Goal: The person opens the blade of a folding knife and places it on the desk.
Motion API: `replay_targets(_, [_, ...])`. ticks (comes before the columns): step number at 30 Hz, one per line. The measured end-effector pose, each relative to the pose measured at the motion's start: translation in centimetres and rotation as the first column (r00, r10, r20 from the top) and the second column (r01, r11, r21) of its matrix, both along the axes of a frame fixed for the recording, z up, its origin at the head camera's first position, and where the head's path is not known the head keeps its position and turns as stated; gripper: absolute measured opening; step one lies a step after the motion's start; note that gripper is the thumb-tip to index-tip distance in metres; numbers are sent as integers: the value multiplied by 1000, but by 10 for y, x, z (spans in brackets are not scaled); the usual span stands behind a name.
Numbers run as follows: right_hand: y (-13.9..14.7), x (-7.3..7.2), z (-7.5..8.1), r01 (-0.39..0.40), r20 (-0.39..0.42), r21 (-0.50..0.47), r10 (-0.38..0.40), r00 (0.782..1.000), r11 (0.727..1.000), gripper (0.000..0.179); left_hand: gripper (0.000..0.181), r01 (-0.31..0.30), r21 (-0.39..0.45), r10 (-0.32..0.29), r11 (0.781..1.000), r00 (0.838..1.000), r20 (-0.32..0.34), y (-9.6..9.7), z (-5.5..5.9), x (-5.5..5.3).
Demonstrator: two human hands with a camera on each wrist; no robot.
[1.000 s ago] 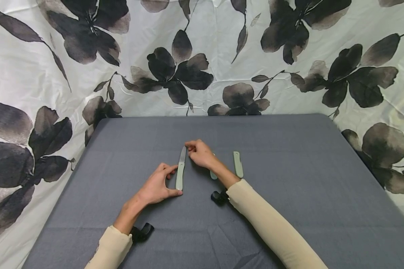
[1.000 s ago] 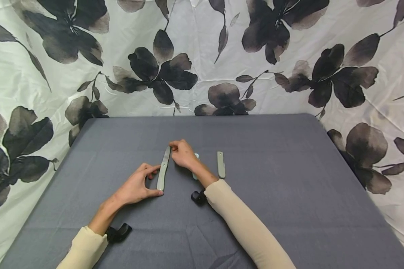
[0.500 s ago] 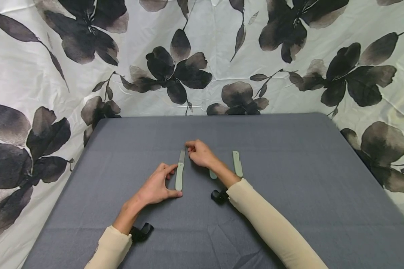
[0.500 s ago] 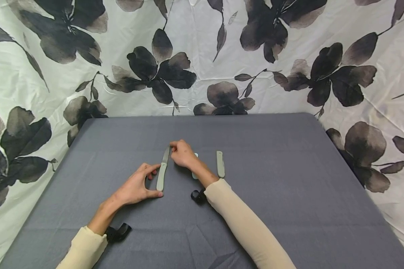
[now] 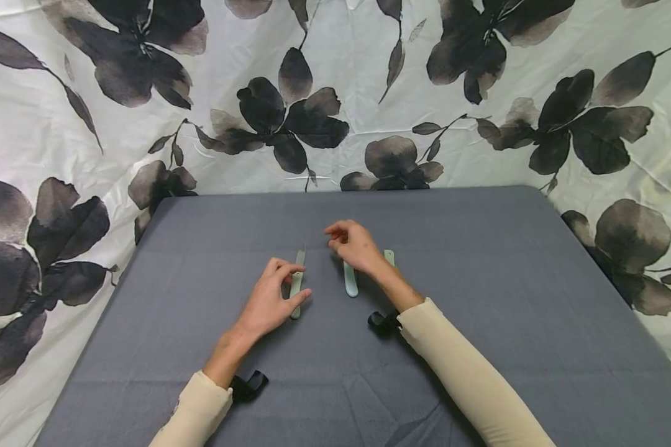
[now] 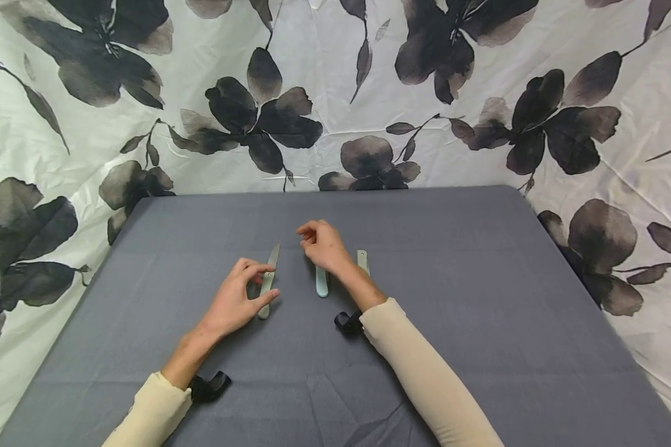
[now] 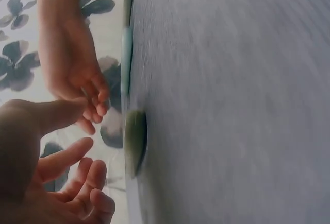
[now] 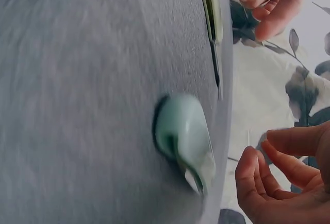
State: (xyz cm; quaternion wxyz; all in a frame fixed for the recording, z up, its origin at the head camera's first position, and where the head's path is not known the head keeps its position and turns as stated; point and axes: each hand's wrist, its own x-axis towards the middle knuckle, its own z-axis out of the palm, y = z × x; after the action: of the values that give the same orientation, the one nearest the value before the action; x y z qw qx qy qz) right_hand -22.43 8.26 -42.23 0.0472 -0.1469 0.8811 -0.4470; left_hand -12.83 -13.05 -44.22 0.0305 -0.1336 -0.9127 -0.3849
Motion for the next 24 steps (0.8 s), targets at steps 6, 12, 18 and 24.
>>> replay_targets(6, [12,-3,2,13,-10,48,-13,1000,999,28,40,15,42,-12,999,997,-72,15,2,-2])
replay_targets(12, [25,-3,4,7,-11,117,-6,1000,993,29,40,44,27,-41,999,994,-102,29,2,-5])
replay_targets(18, [32,-2,4,-34,15,189,31,999,981,27,41,74,18,-72,997,995,-71,39,4,-7])
replay_targets(24, [32,-1,3,-67,39,247,59,997,967,30,41,95,-27,-96,995,995,-24,46,4,-7])
